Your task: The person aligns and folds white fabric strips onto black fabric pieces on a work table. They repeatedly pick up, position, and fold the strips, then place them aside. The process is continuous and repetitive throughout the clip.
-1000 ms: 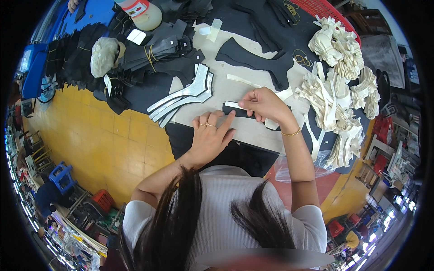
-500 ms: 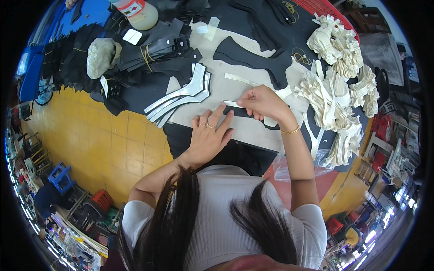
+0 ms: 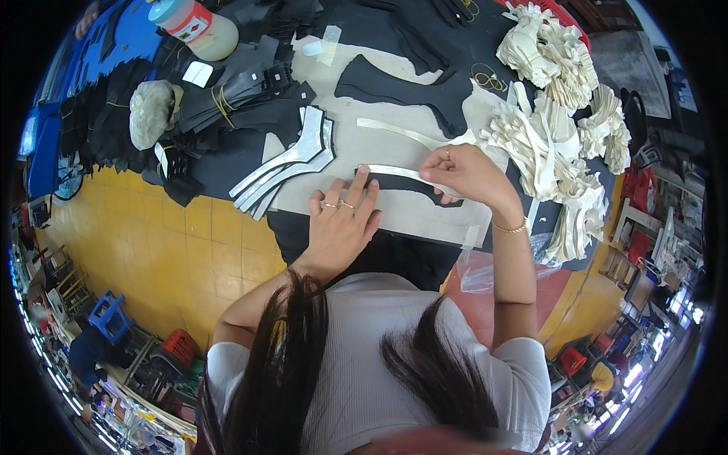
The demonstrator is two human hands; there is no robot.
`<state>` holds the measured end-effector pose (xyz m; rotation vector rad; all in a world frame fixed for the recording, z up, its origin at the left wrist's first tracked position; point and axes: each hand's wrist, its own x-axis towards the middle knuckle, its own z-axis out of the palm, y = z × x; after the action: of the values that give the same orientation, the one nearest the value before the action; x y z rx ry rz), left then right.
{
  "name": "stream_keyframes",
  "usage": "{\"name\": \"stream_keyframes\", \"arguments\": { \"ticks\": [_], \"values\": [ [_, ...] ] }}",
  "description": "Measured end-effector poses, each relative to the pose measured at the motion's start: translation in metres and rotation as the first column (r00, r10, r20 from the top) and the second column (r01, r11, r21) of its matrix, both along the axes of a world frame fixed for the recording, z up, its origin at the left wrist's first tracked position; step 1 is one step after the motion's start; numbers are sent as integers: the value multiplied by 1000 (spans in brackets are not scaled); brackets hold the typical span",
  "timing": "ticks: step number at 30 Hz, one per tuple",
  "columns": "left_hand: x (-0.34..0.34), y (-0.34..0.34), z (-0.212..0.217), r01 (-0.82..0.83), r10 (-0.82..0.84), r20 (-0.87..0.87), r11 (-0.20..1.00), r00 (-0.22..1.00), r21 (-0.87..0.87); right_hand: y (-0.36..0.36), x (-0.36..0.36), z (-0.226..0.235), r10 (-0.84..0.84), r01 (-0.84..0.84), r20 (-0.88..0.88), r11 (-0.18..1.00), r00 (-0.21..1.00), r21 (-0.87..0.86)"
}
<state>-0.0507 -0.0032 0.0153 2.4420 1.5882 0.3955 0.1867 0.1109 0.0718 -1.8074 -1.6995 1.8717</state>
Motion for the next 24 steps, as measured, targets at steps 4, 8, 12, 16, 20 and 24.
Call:
{"name": "stream_keyframes", "arguments": {
  "ticks": [4, 8, 12, 16, 20, 24],
  "values": [
    [1, 0, -2, -2, 1, 22, 1000, 1000, 14, -12, 16, -2, 12, -13, 11, 990, 1000, 137],
    [1, -1, -4, -9, 9, 16, 1000, 1000, 29, -21, 20, -7, 4, -6, 14, 987, 1000, 160],
    [1, -2, -5, -23, 23, 46, 1000, 999, -8, -22, 19, -8, 33, -39, 32, 975, 999, 218],
    [3, -2, -7, -28, 29, 51, 999, 998, -20, -16, 13, -7, 126, -133, 44, 949, 991, 285],
    [3, -3, -9, -52, 54, 77, 998, 996, -24, -3, -1, -13, 200, -208, 59, 947, 978, 243],
    [4, -4, -11, -76, 77, 112, 997, 991, -10, 0, -18, -18, 199, -196, 21, 935, 980, 297]
  ]
}}
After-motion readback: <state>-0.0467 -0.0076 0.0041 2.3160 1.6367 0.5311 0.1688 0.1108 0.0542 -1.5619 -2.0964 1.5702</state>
